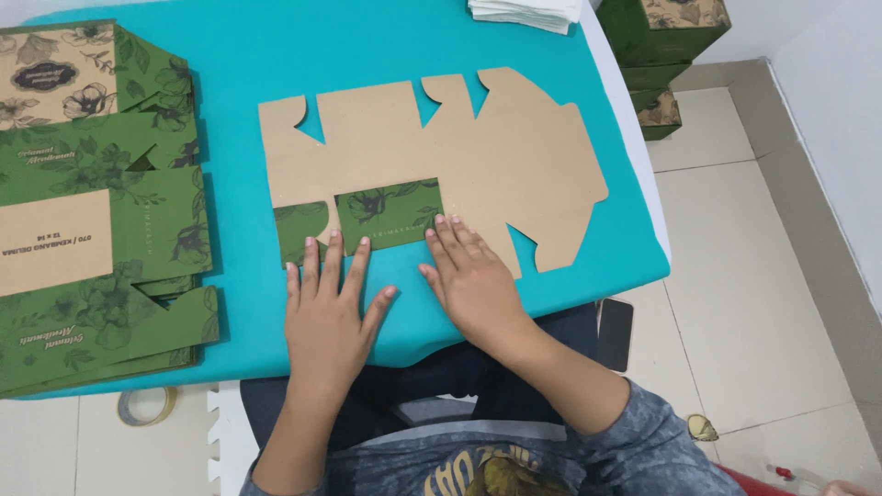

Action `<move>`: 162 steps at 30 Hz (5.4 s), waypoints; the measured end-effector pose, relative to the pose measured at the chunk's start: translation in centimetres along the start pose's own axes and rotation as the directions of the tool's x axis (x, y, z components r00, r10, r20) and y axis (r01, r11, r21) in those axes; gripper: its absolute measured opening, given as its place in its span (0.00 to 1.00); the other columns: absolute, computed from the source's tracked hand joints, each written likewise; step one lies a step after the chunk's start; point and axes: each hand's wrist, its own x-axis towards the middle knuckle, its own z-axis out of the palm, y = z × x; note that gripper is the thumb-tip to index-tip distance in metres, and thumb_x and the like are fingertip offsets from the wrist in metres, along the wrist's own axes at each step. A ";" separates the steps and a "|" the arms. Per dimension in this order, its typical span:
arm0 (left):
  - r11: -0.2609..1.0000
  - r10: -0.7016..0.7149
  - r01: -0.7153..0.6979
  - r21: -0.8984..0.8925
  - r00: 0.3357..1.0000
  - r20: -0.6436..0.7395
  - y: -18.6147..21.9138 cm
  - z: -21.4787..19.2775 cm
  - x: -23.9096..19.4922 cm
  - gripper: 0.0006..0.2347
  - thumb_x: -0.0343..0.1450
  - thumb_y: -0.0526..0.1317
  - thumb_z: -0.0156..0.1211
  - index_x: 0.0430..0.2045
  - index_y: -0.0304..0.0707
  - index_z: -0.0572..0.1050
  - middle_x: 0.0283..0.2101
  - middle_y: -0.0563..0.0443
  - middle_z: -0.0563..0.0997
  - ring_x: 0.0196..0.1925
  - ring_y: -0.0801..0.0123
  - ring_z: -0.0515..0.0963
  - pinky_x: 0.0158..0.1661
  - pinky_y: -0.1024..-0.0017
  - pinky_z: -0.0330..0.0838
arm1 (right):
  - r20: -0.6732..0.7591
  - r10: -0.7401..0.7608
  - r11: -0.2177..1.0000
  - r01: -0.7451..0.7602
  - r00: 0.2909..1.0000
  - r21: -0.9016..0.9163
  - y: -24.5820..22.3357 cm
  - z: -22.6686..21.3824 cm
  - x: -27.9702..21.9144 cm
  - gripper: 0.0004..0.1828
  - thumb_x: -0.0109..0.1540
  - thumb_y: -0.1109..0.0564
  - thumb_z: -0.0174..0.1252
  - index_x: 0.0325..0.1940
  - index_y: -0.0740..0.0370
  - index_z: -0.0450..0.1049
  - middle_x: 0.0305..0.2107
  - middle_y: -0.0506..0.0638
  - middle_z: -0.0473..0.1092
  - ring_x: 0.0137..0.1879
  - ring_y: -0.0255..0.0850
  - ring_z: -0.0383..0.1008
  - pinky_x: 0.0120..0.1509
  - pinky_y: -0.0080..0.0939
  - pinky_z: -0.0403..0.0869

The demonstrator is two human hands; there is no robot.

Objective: Assembling a cardboard box from a flat template by folding and tucking flaps, then placing a paper insert inside.

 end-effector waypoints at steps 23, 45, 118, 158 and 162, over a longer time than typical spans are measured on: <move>0.950 0.178 -0.142 -0.277 0.978 0.110 7.3 2.9 3.1 0.34 0.70 0.60 0.41 0.61 0.28 0.57 0.68 0.32 0.51 0.71 0.42 0.44 0.64 0.42 0.28 | 0.278 0.055 0.857 -0.188 0.959 0.479 10.3 -8.0 0.3 0.22 0.56 0.62 0.59 0.55 0.58 0.72 0.60 0.55 0.64 0.69 0.56 0.53 0.72 0.56 0.53; 0.946 0.179 -0.169 -0.277 0.984 0.014 7.7 2.5 3.0 0.28 0.72 0.60 0.40 0.60 0.39 0.62 0.66 0.38 0.58 0.70 0.50 0.51 0.65 0.47 0.38 | -0.112 0.300 0.954 -0.298 0.947 0.038 7.4 -2.8 1.0 0.18 0.61 0.46 0.58 0.46 0.60 0.68 0.38 0.51 0.67 0.46 0.48 0.75 0.45 0.43 0.74; 0.916 0.321 -0.326 -0.235 0.945 -0.059 12.9 6.1 5.1 0.32 0.70 0.62 0.41 0.60 0.34 0.61 0.62 0.36 0.63 0.68 0.46 0.57 0.65 0.49 0.44 | -0.152 0.329 0.936 -0.342 0.932 -0.076 12.5 -2.8 -3.3 0.15 0.64 0.56 0.51 0.53 0.63 0.73 0.49 0.55 0.70 0.62 0.47 0.66 0.71 0.47 0.57; 0.969 0.245 -0.245 -0.020 0.970 0.005 2.0 1.0 2.3 0.16 0.69 0.57 0.49 0.39 0.48 0.71 0.54 0.51 0.70 0.65 0.51 0.64 0.63 0.45 0.50 | 0.151 -0.113 0.931 0.052 0.982 0.361 7.9 -7.2 -5.1 0.22 0.56 0.65 0.52 0.55 0.55 0.71 0.60 0.56 0.62 0.68 0.57 0.55 0.70 0.57 0.55; 0.993 0.118 -0.112 -0.048 0.982 0.149 0.1 0.2 2.9 0.12 0.73 0.50 0.44 0.46 0.53 0.69 0.62 0.57 0.67 0.68 0.55 0.59 0.65 0.43 0.43 | 0.073 -0.164 0.963 0.143 0.984 0.230 5.4 -5.4 -5.1 0.16 0.60 0.53 0.56 0.52 0.51 0.73 0.57 0.56 0.65 0.65 0.59 0.60 0.66 0.56 0.62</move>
